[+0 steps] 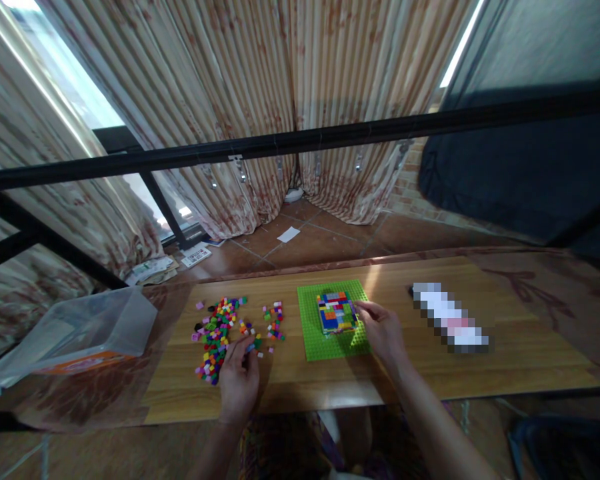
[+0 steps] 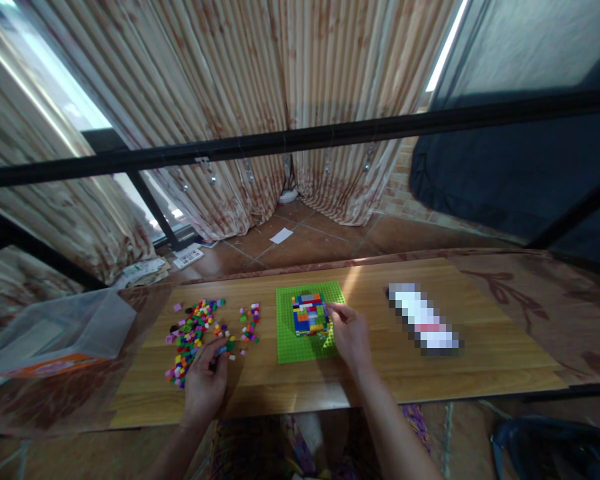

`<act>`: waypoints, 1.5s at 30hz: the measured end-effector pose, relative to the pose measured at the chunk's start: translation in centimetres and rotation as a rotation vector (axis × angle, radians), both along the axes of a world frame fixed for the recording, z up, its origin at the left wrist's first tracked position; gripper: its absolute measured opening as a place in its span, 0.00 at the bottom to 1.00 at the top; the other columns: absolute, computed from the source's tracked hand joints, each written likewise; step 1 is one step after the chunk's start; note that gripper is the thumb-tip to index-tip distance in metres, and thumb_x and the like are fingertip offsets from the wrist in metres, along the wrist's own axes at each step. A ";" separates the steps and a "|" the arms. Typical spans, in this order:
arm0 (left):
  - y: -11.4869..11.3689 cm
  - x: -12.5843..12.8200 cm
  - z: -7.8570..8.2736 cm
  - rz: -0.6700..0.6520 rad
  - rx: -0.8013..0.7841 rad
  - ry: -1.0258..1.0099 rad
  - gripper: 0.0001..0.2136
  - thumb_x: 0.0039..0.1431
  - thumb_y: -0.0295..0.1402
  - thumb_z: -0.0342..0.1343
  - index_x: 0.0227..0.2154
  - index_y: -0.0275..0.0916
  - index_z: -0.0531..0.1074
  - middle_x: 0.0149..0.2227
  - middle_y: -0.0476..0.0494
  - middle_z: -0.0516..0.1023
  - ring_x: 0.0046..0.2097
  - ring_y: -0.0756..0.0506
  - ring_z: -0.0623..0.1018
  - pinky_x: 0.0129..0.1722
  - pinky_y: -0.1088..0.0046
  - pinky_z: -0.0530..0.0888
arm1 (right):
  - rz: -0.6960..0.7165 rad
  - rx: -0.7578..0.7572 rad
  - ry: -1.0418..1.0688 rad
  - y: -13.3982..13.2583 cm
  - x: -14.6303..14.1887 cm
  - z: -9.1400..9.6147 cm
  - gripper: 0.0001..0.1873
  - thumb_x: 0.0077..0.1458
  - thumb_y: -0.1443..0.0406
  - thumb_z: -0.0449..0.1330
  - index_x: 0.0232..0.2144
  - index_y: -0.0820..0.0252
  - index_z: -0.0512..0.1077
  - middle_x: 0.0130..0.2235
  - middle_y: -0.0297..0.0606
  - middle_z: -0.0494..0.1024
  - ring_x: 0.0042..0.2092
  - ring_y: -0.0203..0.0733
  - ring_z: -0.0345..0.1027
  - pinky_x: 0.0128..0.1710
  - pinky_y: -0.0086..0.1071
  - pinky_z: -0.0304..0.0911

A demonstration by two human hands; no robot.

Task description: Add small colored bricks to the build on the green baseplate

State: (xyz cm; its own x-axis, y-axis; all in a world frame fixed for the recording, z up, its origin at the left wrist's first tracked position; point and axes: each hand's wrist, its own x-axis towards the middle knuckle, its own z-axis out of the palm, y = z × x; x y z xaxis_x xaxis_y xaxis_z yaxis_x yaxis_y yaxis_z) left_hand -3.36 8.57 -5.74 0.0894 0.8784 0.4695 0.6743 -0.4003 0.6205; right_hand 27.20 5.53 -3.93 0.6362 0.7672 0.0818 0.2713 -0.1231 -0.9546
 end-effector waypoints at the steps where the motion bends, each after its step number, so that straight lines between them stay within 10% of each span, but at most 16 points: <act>1: 0.0 0.0 0.0 0.000 0.002 0.001 0.10 0.58 0.31 0.49 0.40 0.38 0.73 0.43 0.39 0.77 0.46 0.42 0.76 0.48 0.62 0.74 | -0.006 0.019 0.060 0.1 0.1 -0.1 0.18 0.47 0.55 0.60 0.33 0.62 0.80 0.32 0.43 0.82 0.35 0.46 0.74 0.34 0.34 0.66; 11: 0.1 0.0 -0.1 0.010 -0.013 0.002 0.10 0.59 0.31 0.49 0.39 0.38 0.73 0.41 0.39 0.77 0.46 0.42 0.76 0.47 0.63 0.74 | -0.025 0.029 0.250 0.9 -0.1 -0.8 0.26 0.40 0.49 0.64 0.32 0.67 0.80 0.25 0.40 0.79 0.28 0.42 0.71 0.26 0.29 0.62; 33: -0.1 0.2 -0.1 -0.007 0.001 -0.001 0.11 0.58 0.31 0.49 0.41 0.38 0.73 0.42 0.40 0.76 0.46 0.42 0.76 0.48 0.63 0.74 | 0.032 -0.125 -0.327 0.2 -0.1 0.8 0.22 0.54 0.51 0.54 0.24 0.61 0.78 0.24 0.40 0.78 0.27 0.40 0.69 0.27 0.29 0.55; 45: -0.7 0.5 0.3 0.010 -0.018 -0.052 0.12 0.56 0.28 0.49 0.42 0.40 0.73 0.42 0.41 0.76 0.45 0.43 0.76 0.46 0.65 0.74 | -0.192 0.096 0.007 -3.4 -0.5 -0.5 0.26 0.50 0.46 0.58 0.31 0.65 0.77 0.28 0.40 0.78 0.29 0.40 0.68 0.26 0.29 0.59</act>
